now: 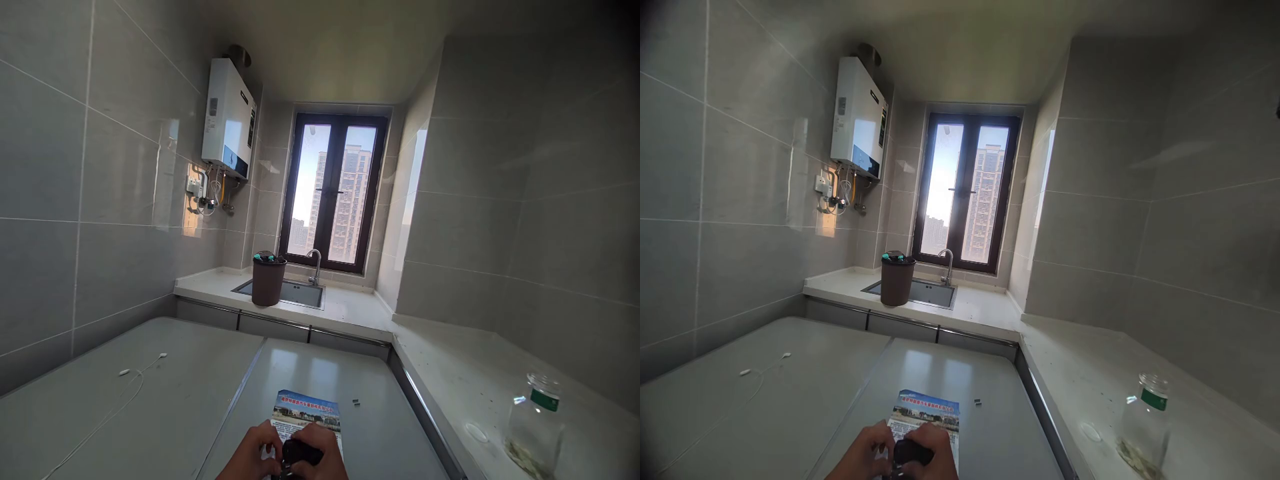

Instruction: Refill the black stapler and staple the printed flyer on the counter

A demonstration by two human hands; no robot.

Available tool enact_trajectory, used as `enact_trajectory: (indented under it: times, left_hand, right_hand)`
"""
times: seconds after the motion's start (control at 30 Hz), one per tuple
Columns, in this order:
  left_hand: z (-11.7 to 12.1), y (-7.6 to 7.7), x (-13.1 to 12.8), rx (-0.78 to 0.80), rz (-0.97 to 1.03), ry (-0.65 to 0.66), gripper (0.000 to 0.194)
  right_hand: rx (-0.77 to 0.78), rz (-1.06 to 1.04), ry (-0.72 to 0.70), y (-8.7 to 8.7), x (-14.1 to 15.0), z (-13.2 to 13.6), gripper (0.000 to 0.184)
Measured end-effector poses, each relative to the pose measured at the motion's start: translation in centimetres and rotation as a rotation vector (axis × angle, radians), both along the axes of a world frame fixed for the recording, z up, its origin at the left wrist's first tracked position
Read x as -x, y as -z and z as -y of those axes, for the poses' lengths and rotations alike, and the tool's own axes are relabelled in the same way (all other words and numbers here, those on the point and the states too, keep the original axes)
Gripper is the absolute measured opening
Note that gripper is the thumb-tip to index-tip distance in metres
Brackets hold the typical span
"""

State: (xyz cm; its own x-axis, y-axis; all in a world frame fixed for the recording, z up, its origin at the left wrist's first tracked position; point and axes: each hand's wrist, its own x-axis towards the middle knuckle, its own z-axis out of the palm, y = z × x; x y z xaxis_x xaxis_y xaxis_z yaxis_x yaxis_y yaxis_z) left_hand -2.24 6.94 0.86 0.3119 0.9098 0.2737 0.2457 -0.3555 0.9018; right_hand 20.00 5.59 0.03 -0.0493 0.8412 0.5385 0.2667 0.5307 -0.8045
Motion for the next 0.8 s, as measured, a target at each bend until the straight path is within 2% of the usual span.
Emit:
enact_trajectory:
  times: [0.2,0.4,0.57,0.7,0.8]
  left_hand:
    - [0.7,-1.0,-0.2,0.042,-0.054,-0.015,0.019]
    - [0.8,-0.9,-0.2,0.002,-0.027,-0.018,0.016]
    - [0.6,-0.9,-0.2,-0.014,-0.070,-0.018,0.015]
    - [0.4,-0.6,-0.2,-0.055,-0.066,-0.030,0.013]
    - [0.3,-0.3,-0.2,-0.088,-0.048,-0.019,0.015]
  right_hand:
    - [-0.022,0.083,-0.105,-0.9,-0.2,-0.6,0.043]
    - [-0.008,0.032,0.014,-0.9,0.2,0.4,0.041]
    - [0.009,-0.019,-0.024,-1.2,0.3,0.7,0.049]
    - [0.088,-0.024,-0.049,-1.9,0.4,0.8,0.047]
    - [0.066,-0.024,-0.042,-2.2,0.5,1.0,0.044]
